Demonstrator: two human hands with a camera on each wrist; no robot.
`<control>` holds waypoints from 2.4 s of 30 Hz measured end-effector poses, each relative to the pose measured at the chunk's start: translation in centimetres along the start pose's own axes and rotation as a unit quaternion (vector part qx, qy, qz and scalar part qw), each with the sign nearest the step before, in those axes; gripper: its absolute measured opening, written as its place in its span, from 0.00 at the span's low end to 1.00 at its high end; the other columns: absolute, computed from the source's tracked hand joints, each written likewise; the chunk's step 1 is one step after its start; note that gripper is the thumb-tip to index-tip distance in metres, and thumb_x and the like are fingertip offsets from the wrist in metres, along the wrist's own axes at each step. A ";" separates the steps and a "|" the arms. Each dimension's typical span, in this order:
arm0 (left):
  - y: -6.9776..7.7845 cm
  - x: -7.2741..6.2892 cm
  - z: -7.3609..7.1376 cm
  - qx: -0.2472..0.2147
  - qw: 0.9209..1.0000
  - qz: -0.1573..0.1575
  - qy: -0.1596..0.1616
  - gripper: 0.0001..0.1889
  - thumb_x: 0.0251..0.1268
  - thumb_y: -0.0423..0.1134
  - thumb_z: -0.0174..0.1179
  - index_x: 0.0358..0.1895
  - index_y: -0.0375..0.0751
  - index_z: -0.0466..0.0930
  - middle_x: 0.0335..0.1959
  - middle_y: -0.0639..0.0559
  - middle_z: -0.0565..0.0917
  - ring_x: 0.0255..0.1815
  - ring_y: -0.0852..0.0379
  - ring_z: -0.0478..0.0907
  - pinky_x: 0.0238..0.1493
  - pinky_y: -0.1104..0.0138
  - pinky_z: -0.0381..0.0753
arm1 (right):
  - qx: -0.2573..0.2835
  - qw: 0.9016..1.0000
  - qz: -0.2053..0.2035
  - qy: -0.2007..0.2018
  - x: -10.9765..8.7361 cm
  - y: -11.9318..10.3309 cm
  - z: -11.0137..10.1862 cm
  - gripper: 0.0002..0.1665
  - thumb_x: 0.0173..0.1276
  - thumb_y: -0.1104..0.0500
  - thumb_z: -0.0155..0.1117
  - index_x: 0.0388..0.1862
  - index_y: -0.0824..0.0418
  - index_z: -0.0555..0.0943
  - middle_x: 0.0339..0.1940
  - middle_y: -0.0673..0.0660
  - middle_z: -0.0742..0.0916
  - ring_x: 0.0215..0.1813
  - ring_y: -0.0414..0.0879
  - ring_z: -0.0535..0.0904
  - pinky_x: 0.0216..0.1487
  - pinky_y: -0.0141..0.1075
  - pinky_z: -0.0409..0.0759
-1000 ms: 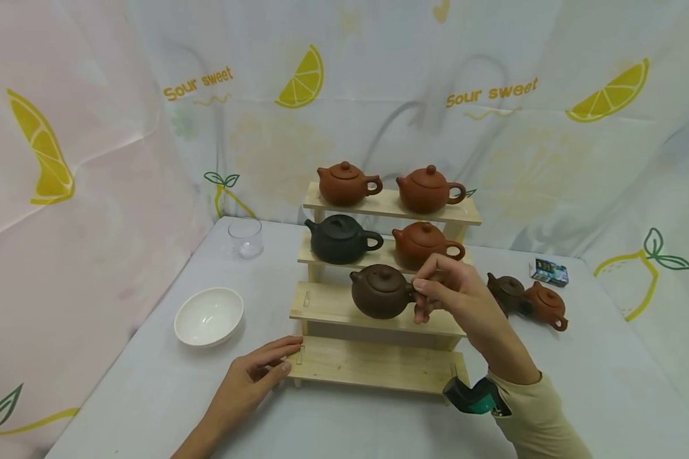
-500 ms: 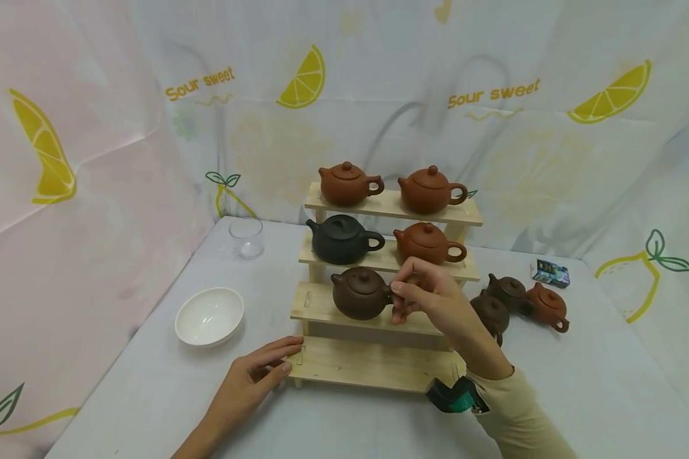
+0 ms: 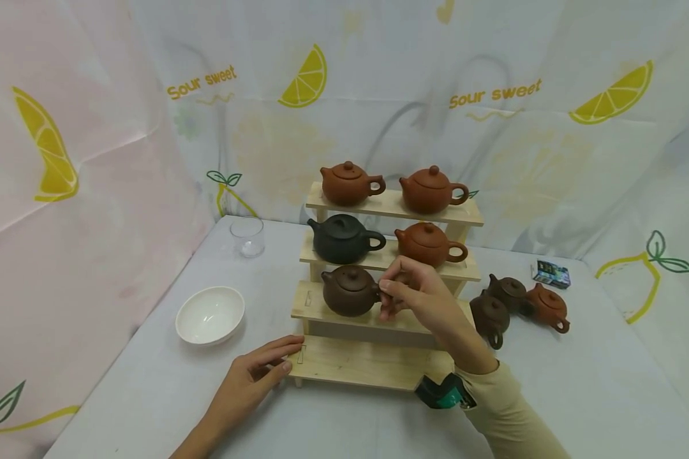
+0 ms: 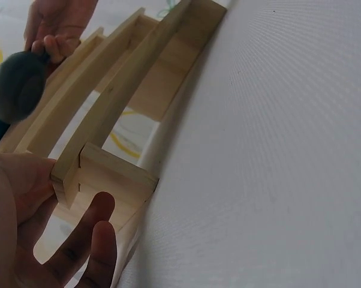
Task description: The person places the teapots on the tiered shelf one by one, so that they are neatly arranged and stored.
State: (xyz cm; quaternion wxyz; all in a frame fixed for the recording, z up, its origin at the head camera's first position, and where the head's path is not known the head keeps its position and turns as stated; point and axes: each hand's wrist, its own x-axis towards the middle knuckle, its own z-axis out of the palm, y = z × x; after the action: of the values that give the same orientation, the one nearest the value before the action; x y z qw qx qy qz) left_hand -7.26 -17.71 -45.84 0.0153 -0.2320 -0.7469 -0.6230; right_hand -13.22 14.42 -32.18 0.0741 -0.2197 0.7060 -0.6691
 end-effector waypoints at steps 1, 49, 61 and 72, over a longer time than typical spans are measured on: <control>0.0 0.0 0.0 -0.001 1.000 0.001 0.000 0.17 0.75 0.29 0.63 0.62 0.40 0.85 0.67 0.47 0.81 0.66 0.59 0.76 0.41 0.64 0.84 | 0.001 1.000 0.001 0.000 0.1 0.1 0.1 0.07 0.79 0.69 0.58 0.43 0.76 0.75 0.28 0.65 0.82 0.27 0.53 0.86 0.34 0.44 0.87; 0.0 0.0 0.0 0.001 1.000 0.014 -0.003 0.17 0.74 0.28 0.62 0.63 0.39 0.85 0.66 0.45 0.81 0.59 0.59 0.79 0.38 0.64 0.84 | -0.001 0.999 0.035 0.008 1.8 2.4 3.2 0.07 0.79 0.68 0.60 0.44 0.74 0.76 0.30 0.63 0.84 0.29 0.52 0.87 0.34 0.44 0.87; -0.1 0.0 0.0 0.005 1.000 0.015 -0.002 0.17 0.74 0.28 0.62 0.62 0.40 0.85 0.66 0.46 0.81 0.62 0.59 0.79 0.40 0.64 0.84 | -0.017 0.999 0.024 0.026 1.5 2.5 3.2 0.06 0.78 0.67 0.62 0.44 0.72 0.77 0.30 0.65 0.85 0.30 0.56 0.87 0.34 0.44 0.87; -0.2 0.1 -0.1 0.001 1.000 -0.003 -0.007 0.17 0.75 0.30 0.62 0.63 0.41 0.85 0.67 0.47 0.80 0.60 0.58 0.79 0.40 0.63 0.84 | -0.041 0.999 0.004 0.017 1.5 2.7 3.0 0.05 0.77 0.67 0.62 0.43 0.71 0.78 0.31 0.65 0.86 0.29 0.58 0.87 0.31 0.41 0.85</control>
State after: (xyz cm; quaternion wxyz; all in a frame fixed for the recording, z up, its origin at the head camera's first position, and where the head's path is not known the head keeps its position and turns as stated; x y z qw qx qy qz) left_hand -7.41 -17.81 -45.96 0.0085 -0.2338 -0.7486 -0.6204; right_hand -13.96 11.06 -34.78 0.0555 -0.2083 0.7350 -0.6428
